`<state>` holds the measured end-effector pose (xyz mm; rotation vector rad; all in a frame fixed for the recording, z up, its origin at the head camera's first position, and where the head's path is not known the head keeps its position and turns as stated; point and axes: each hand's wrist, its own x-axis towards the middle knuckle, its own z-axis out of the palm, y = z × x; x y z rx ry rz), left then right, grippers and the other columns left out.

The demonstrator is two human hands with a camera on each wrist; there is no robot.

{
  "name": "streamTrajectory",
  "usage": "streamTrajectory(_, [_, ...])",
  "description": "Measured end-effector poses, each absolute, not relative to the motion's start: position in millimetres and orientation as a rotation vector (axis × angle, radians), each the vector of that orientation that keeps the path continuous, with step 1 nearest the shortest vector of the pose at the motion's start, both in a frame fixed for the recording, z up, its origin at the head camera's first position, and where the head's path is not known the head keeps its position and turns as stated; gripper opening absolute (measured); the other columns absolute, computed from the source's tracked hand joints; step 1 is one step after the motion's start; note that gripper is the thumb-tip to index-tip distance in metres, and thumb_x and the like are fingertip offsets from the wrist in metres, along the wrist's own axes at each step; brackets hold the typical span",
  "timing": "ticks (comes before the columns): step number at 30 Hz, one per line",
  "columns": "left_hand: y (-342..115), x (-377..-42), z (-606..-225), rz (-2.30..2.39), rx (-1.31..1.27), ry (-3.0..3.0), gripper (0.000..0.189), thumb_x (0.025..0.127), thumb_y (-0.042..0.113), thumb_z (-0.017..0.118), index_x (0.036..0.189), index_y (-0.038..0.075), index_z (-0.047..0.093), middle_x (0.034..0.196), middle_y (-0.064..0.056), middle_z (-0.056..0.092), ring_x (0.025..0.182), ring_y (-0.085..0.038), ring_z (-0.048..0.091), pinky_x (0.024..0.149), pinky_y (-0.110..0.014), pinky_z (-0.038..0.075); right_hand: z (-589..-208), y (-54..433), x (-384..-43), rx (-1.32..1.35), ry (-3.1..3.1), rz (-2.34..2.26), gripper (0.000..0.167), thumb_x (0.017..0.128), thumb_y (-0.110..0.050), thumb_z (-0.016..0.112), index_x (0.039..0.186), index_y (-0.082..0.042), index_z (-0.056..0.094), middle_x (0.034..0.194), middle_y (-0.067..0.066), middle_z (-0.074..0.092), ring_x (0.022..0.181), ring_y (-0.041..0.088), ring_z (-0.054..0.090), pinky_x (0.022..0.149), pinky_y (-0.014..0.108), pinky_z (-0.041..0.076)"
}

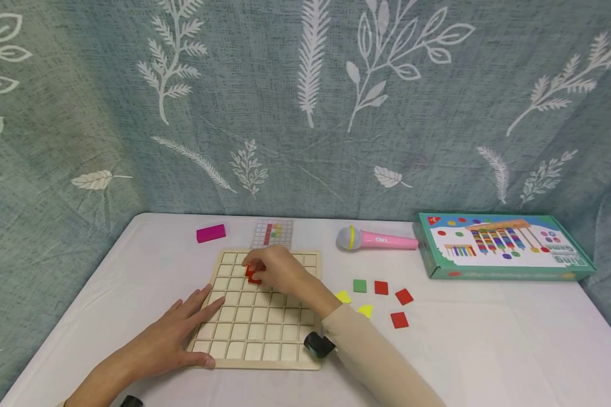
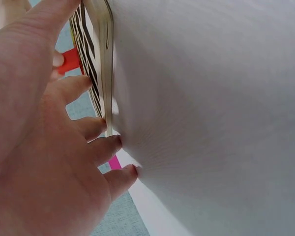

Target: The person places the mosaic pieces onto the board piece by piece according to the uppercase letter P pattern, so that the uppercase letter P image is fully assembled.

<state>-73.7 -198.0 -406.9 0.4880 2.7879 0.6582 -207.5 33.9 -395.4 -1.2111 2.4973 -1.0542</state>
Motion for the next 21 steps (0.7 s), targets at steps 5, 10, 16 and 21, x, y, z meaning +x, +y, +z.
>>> streamTrajectory(5, [-198.2,-73.3,-406.1,0.673,0.492,2.787,0.109,0.064,0.070,0.072,0.152,0.014,0.038,0.161,-0.019,0.019,0.145,-0.044,0.019,0.114,-0.063,0.017,-395.0,21.2,-207.5,-1.175,2.505,-1.008,0.025,0.087,0.002,0.070,0.111,-0.001,0.070,0.094,0.006,0.072,0.089,0.018,0.069,0.078,0.020,0.054])
streamTrajectory(10, [-198.1,-72.8,-406.6,0.670,0.487,2.788,0.110,0.064,0.071,0.072,0.152,0.015,0.038,0.161,-0.018,0.019,0.146,-0.043,0.018,0.114,-0.064,0.016,-396.1,15.9,-207.0,-1.121,2.488,-0.981,0.023,0.087,0.001,0.071,0.110,-0.003,0.071,0.093,0.005,0.072,0.089,0.017,0.068,0.077,0.019,0.053])
streamTrajectory(16, [-197.8,-73.1,-407.1,0.670,0.486,2.789,0.110,0.064,0.071,0.072,0.152,0.015,0.038,0.161,-0.018,0.019,0.146,-0.043,0.018,0.115,-0.063,0.016,-399.6,16.4,-204.4,-1.130,2.489,-0.985,0.021,0.088,0.002,0.069,0.108,-0.004,0.072,0.096,0.005,0.072,0.090,0.016,0.067,0.077,0.018,0.052])
streamTrajectory(21, [-197.7,-73.3,-408.6,0.659,0.487,2.793,0.110,0.063,0.071,0.072,0.152,0.014,0.038,0.160,-0.019,0.020,0.145,-0.044,0.019,0.114,-0.064,0.017,-401.5,15.8,-202.9,-1.144,2.514,-0.975,0.022,0.088,0.003,0.069,0.108,-0.004,0.072,0.095,0.005,0.072,0.089,0.015,0.067,0.077,0.017,0.052])
